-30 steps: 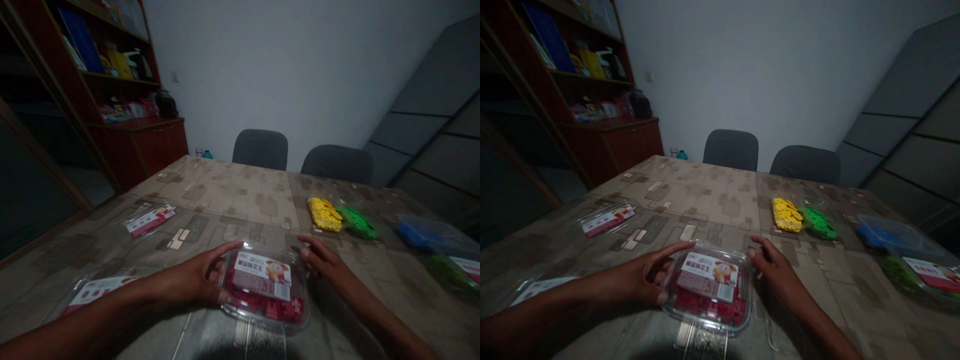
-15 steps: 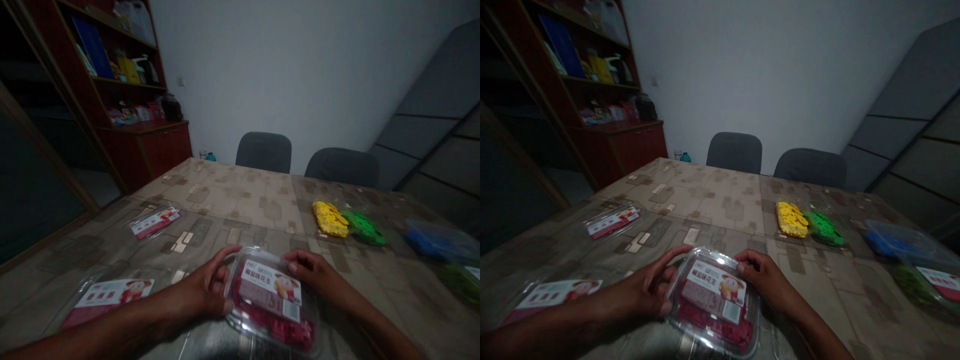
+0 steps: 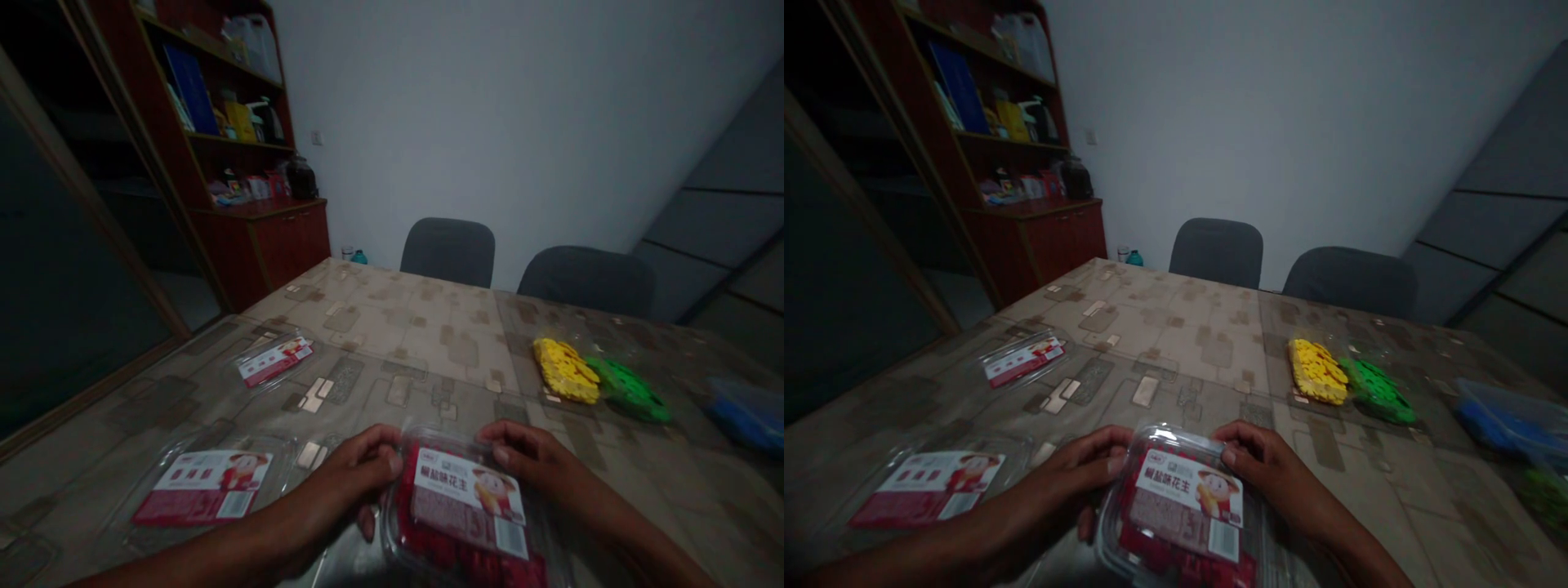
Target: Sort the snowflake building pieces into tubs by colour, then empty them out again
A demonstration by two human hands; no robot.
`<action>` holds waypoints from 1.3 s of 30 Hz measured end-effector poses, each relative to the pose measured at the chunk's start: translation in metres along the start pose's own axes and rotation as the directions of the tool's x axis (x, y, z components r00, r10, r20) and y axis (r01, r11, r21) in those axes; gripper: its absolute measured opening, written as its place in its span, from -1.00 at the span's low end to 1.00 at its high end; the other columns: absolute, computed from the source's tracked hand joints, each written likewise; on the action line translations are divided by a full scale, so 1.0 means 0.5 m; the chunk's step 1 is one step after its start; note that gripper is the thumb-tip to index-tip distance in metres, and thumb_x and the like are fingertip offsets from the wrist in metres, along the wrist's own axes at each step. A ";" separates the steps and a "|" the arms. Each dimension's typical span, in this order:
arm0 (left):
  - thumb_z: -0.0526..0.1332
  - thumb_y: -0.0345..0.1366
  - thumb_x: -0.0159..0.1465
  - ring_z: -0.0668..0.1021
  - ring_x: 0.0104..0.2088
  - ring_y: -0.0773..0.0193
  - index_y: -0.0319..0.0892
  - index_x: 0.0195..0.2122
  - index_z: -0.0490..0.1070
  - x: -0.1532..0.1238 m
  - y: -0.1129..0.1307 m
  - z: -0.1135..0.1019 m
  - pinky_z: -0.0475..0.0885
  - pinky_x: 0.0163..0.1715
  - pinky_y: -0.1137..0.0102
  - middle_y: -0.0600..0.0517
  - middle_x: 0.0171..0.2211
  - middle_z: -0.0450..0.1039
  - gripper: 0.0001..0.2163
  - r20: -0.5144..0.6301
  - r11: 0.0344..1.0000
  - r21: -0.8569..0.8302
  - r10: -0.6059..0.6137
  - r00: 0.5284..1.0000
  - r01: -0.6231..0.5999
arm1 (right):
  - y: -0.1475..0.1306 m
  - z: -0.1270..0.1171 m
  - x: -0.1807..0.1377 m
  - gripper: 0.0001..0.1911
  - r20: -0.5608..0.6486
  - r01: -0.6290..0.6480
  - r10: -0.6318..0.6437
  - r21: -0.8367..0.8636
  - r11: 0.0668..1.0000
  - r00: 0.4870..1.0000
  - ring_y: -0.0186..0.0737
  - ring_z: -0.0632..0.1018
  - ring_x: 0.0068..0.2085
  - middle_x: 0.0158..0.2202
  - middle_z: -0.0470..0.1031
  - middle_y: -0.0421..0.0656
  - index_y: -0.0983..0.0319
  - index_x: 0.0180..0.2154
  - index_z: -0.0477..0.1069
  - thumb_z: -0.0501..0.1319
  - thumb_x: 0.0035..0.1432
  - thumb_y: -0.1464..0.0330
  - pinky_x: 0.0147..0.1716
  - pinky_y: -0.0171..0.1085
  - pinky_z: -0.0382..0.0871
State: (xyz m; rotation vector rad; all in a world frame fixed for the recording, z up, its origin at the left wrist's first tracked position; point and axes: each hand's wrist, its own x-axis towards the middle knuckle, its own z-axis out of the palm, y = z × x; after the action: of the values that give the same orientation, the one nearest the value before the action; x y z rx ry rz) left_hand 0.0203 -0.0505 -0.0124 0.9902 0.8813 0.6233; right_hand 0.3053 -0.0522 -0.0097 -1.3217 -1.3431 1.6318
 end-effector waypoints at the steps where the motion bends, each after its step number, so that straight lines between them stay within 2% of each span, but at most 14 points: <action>1: 0.31 -0.07 0.20 0.43 -0.46 0.38 -0.22 -0.16 0.37 0.008 0.000 0.003 0.28 -0.60 0.57 0.05 -0.37 0.39 -0.65 -0.018 1.000 -0.007 0.014 1.000 -0.014 | 0.000 -0.001 0.001 -0.58 0.010 -0.012 0.012 0.001 1.000 1.000 -0.33 0.43 -0.41 -0.39 0.45 -0.23 0.25 -0.21 0.47 0.35 0.07 0.05 -0.42 -0.36 0.24; 4: 0.36 -0.04 0.14 0.36 -0.59 0.44 -0.23 -0.25 0.36 0.025 -0.007 0.010 0.24 -0.67 0.59 0.11 -0.50 0.35 -0.63 -0.080 0.999 -0.017 0.041 0.996 -0.042 | 0.004 -0.004 0.003 -0.56 0.034 -0.051 0.051 0.003 0.999 0.998 -0.32 0.44 -0.41 -0.40 0.44 -0.24 0.25 -0.20 0.46 0.34 0.07 0.02 -0.41 -0.34 0.24; 7: 0.34 -0.01 0.16 0.33 -0.63 0.47 -0.22 -0.18 0.36 0.027 -0.016 0.012 0.22 -0.68 0.59 0.12 -0.51 0.37 -0.60 -0.051 0.998 -0.041 0.036 0.998 -0.038 | 0.010 -0.005 0.004 -0.56 0.002 -0.041 0.041 -0.029 0.999 0.999 -0.30 0.44 -0.40 -0.42 0.43 -0.26 0.23 -0.22 0.47 0.31 0.08 -0.01 -0.41 -0.33 0.27; 10: 0.36 -0.01 0.16 0.41 -0.57 0.44 -0.17 -0.05 0.33 0.023 -0.025 0.010 0.24 -0.65 0.59 0.07 -0.40 0.43 -0.54 0.021 0.997 -0.074 0.030 0.999 -0.029 | 0.010 0.005 0.008 -0.57 -0.065 0.028 -0.037 -0.127 0.992 0.997 -0.23 0.46 -0.33 -0.37 0.46 -0.21 0.21 -0.26 0.51 0.24 0.13 -0.03 -0.35 -0.29 0.30; 13: 0.50 -0.11 0.00 0.54 -0.40 0.31 -0.10 0.01 0.26 0.024 -0.036 0.008 0.37 -0.48 0.52 0.01 -0.23 0.48 -0.39 0.094 0.989 -0.142 0.043 0.995 -0.030 | 0.007 0.018 0.016 -0.56 -0.107 0.057 -0.078 -0.192 0.980 0.991 -0.20 0.46 -0.32 -0.37 0.47 -0.20 0.21 -0.28 0.53 0.22 0.14 -0.04 -0.33 -0.27 0.31; 16: 0.55 -0.18 -0.09 0.58 -0.35 0.23 -0.09 -0.09 0.29 0.029 -0.048 0.009 0.45 -0.28 0.35 0.01 -0.21 0.47 -0.40 0.095 0.980 -0.197 0.049 0.994 -0.030 | 0.012 0.026 0.021 -0.53 -0.152 0.026 -0.054 -0.182 0.983 0.987 -0.24 0.42 -0.40 -0.44 0.42 -0.22 0.22 -0.32 0.53 0.22 0.09 -0.07 -0.40 -0.29 0.27; 19: 0.54 -0.18 -0.07 0.59 -0.36 0.21 -0.11 -0.15 0.31 0.033 -0.058 0.009 0.46 -0.23 0.27 0.02 -0.22 0.46 -0.48 0.068 0.975 -0.219 0.049 0.997 -0.033 | 0.023 0.022 0.017 -0.56 -0.211 0.007 -0.043 -0.171 0.985 0.976 -0.24 0.40 -0.42 -0.45 0.40 -0.23 0.20 -0.30 0.52 0.23 0.08 -0.05 -0.44 -0.30 0.26; 24: 0.54 -0.13 -0.07 0.58 -0.35 0.21 -0.15 -0.25 0.30 0.041 -0.072 0.005 0.46 -0.24 0.29 0.01 -0.23 0.45 -0.50 0.017 0.974 -0.215 0.082 0.996 -0.077 | 0.036 0.006 -0.004 -0.57 -0.231 0.014 -0.086 -0.295 0.955 0.969 -0.14 0.45 -0.35 -0.42 0.46 -0.18 0.18 -0.35 0.53 0.21 0.11 -0.06 -0.38 -0.26 0.33; 27: 0.53 -0.11 -0.07 0.57 -0.33 0.23 -0.16 -0.28 0.31 0.044 -0.075 0.005 0.43 -0.25 0.34 0.02 -0.26 0.44 -0.51 -0.006 0.978 -0.188 0.094 0.996 -0.093 | 0.037 0.007 -0.012 -0.53 -0.252 0.000 -0.079 -0.299 0.954 0.964 -0.09 0.49 -0.32 -0.41 0.50 -0.15 0.18 -0.38 0.53 0.18 0.12 -0.09 -0.34 -0.24 0.36; 29: 0.52 -0.09 -0.05 0.55 -0.32 0.24 -0.16 -0.28 0.31 0.043 -0.071 0.007 0.42 -0.27 0.38 0.03 -0.27 0.44 -0.53 -0.007 0.983 -0.161 0.086 0.996 -0.086 | 0.037 0.014 -0.014 -0.52 -0.276 -0.007 -0.071 -0.272 0.962 0.958 -0.07 0.51 -0.30 -0.40 0.51 -0.14 0.19 -0.39 0.53 0.20 0.10 -0.10 -0.32 -0.23 0.37; 31: 0.45 -0.02 0.03 0.52 -0.36 0.28 -0.15 -0.24 0.31 0.039 -0.063 0.009 0.39 -0.40 0.45 0.04 -0.30 0.41 -0.55 -0.017 0.992 -0.123 0.041 0.999 -0.043 | 0.036 0.021 -0.015 -0.51 -0.307 -0.011 -0.067 -0.244 0.970 0.950 -0.07 0.51 -0.30 -0.40 0.52 -0.14 0.20 -0.40 0.52 0.21 0.09 -0.10 -0.31 -0.23 0.37; 34: 0.33 0.06 0.14 0.41 -0.49 0.35 -0.05 0.04 0.27 0.031 -0.045 0.011 0.23 -0.62 0.54 0.08 -0.31 0.33 -0.48 -0.067 1.000 0.007 0.003 0.998 -0.003 | 0.035 0.026 -0.019 -0.51 -0.318 -0.013 -0.067 -0.244 0.970 0.946 -0.09 0.51 -0.32 -0.41 0.51 -0.15 0.21 -0.40 0.51 0.20 0.10 -0.10 -0.33 -0.23 0.37; 36: 0.32 0.01 0.16 0.40 -0.46 0.34 0.03 0.18 0.22 0.027 -0.034 0.011 0.29 -0.55 0.50 0.07 -0.25 0.31 -0.42 -0.095 0.981 0.170 0.107 0.990 -0.090 | 0.036 0.026 -0.023 -0.51 -0.304 -0.008 -0.079 -0.274 0.962 0.950 -0.07 0.52 -0.30 -0.40 0.53 -0.14 0.21 -0.39 0.52 0.17 0.13 -0.09 -0.31 -0.23 0.37; 39: 0.27 -0.10 0.22 0.43 -0.27 0.21 0.00 0.08 0.42 0.026 -0.024 0.011 0.35 -0.25 0.36 0.02 -0.17 0.35 -0.61 -0.025 0.866 0.429 0.295 0.955 -0.256 | 0.038 0.023 -0.027 -0.51 -0.301 0.006 -0.107 -0.320 0.947 0.948 -0.05 0.53 -0.26 -0.36 0.56 -0.12 0.20 -0.37 0.54 0.16 0.16 -0.07 -0.28 -0.23 0.38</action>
State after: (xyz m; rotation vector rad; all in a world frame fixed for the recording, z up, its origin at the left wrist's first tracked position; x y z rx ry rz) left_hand 0.0323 -0.0478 -0.0262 1.5105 0.9857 0.7403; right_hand 0.3003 -0.0734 -0.0239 -1.6331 -1.4656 1.1343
